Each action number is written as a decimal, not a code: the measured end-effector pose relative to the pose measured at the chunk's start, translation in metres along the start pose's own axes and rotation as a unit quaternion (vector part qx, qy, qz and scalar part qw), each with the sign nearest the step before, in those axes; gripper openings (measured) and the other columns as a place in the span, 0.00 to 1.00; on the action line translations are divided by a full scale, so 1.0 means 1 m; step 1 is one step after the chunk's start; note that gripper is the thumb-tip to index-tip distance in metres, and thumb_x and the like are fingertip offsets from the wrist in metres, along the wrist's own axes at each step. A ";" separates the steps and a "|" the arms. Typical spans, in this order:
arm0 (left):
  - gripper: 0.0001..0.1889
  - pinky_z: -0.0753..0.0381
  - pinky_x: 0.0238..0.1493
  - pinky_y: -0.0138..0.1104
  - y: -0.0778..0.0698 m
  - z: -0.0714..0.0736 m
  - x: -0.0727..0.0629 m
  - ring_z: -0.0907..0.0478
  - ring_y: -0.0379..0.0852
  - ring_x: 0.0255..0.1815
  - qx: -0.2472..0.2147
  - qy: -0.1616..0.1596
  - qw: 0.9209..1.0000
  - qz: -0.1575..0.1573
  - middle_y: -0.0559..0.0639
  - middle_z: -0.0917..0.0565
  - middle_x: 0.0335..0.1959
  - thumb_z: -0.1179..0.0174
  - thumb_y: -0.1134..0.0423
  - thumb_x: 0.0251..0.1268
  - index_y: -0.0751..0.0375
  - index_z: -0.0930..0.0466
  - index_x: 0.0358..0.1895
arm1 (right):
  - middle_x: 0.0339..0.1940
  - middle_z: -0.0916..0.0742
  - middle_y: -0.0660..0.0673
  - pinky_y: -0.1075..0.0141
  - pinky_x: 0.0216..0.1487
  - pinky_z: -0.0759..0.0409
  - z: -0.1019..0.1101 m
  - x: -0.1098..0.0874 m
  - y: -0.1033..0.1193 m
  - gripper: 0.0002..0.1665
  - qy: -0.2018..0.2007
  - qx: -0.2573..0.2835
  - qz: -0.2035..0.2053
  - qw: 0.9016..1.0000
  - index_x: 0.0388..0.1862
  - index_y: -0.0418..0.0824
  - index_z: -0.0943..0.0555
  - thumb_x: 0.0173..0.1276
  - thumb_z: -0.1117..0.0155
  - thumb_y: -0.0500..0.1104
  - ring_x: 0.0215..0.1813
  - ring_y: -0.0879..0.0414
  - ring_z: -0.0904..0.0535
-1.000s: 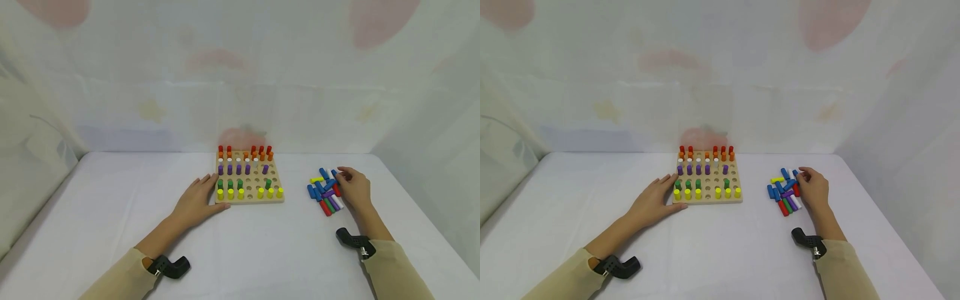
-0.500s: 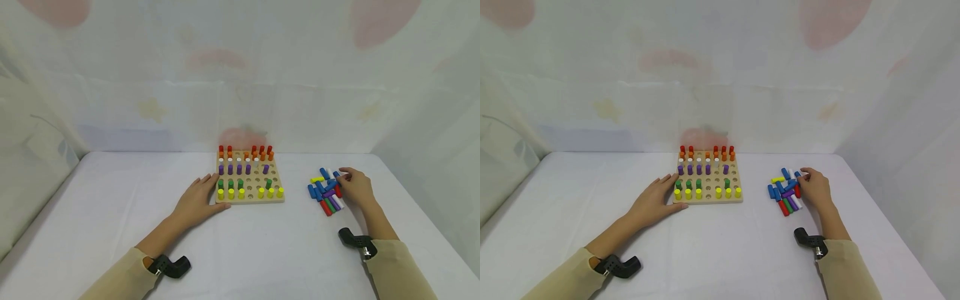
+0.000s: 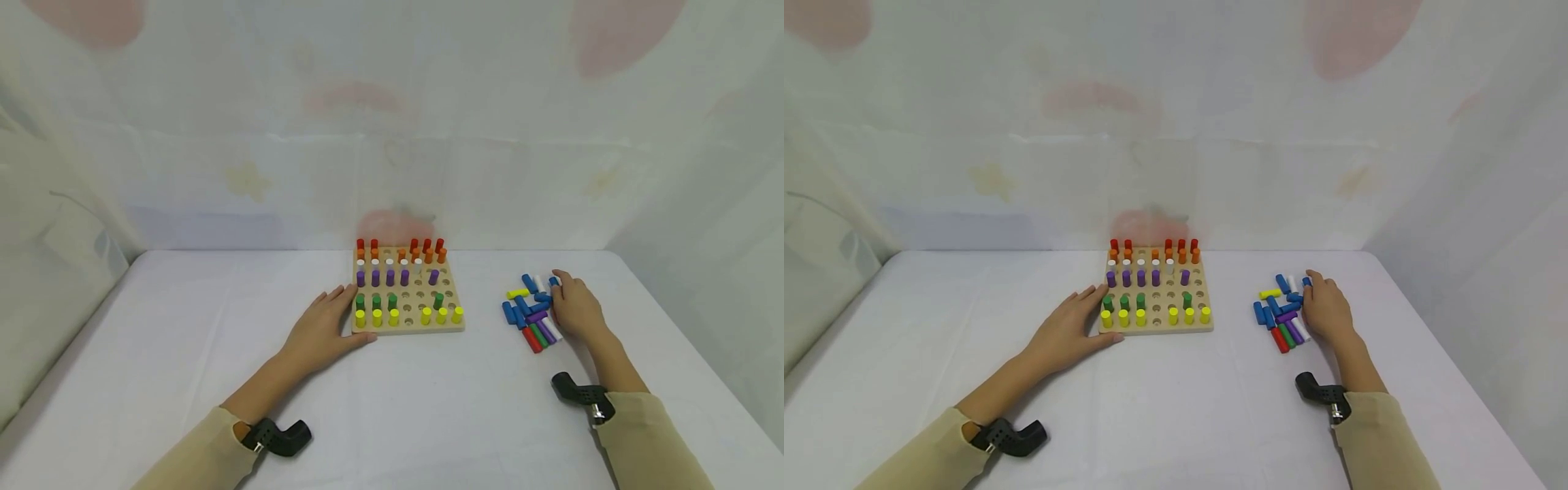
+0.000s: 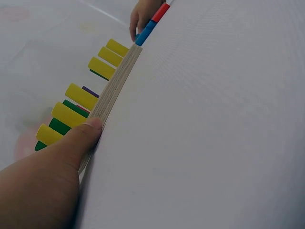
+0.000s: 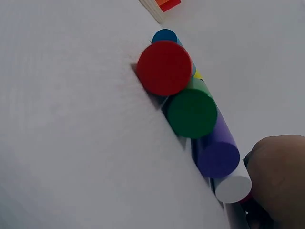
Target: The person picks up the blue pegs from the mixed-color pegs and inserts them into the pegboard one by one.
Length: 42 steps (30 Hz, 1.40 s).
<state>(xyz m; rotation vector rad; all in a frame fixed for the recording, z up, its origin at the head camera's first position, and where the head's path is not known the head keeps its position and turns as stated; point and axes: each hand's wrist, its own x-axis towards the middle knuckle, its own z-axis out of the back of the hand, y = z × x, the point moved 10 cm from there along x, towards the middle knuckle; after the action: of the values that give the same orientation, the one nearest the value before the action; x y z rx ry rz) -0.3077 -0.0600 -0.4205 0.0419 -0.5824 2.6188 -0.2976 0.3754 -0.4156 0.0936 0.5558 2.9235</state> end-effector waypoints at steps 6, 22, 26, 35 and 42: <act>0.54 0.44 0.83 0.53 0.000 0.001 0.000 0.40 0.57 0.81 0.000 -0.003 1.000 -0.002 0.55 0.34 0.79 0.36 0.29 0.57 0.58 0.42 0.79 | 0.53 0.23 0.24 0.40 0.50 0.21 -0.001 0.000 -0.005 0.27 -0.030 0.017 -0.002 0.999 0.71 0.29 0.36 0.82 0.65 0.42 0.47 0.36 0.25; 0.54 0.42 0.82 0.53 0.001 -0.001 0.000 0.40 0.57 0.81 0.004 0.000 1.000 0.004 0.55 0.34 0.79 0.36 0.29 0.56 0.58 0.41 0.79 | 0.50 0.20 0.29 0.63 0.37 0.29 0.012 -0.004 -0.022 0.27 -0.139 0.116 -0.037 0.983 0.71 0.31 0.34 0.81 0.62 0.44 0.42 0.42 0.25; 0.54 0.42 0.82 0.54 0.000 -0.001 0.000 0.40 0.57 0.81 0.005 -0.001 1.000 0.004 0.55 0.34 0.79 0.36 0.29 0.56 0.57 0.41 0.79 | 0.51 0.19 0.30 0.68 0.40 0.30 0.024 -0.011 -0.013 0.26 -0.184 0.159 -0.039 0.969 0.71 0.33 0.33 0.82 0.60 0.45 0.46 0.43 0.24; 0.53 0.43 0.83 0.53 -0.001 0.007 -0.003 0.40 0.56 0.81 0.004 -0.006 1.000 0.004 0.54 0.34 0.79 0.36 0.29 0.57 0.58 0.41 0.79 | 0.44 0.17 0.36 0.86 0.40 0.32 0.044 -0.022 0.071 0.21 -0.218 0.214 0.104 0.947 0.66 0.36 0.29 0.81 0.52 0.43 0.42 0.65 0.28; 0.54 0.44 0.83 0.52 -0.003 0.006 -0.002 0.40 0.56 0.81 0.000 -0.001 1.000 -0.001 0.55 0.33 0.78 0.37 0.28 0.57 0.58 0.41 0.79 | 0.44 0.16 0.39 0.84 0.42 0.25 0.028 -0.023 0.131 0.19 -0.174 0.300 0.126 0.929 0.66 0.40 0.27 0.81 0.49 0.43 0.42 0.68 0.23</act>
<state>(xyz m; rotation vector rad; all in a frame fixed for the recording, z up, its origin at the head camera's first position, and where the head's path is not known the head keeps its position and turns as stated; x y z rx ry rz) -0.3046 -0.0606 -0.4140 0.0459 -0.5819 2.6175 -0.2916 0.2617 -0.3422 0.7898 1.4310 2.7389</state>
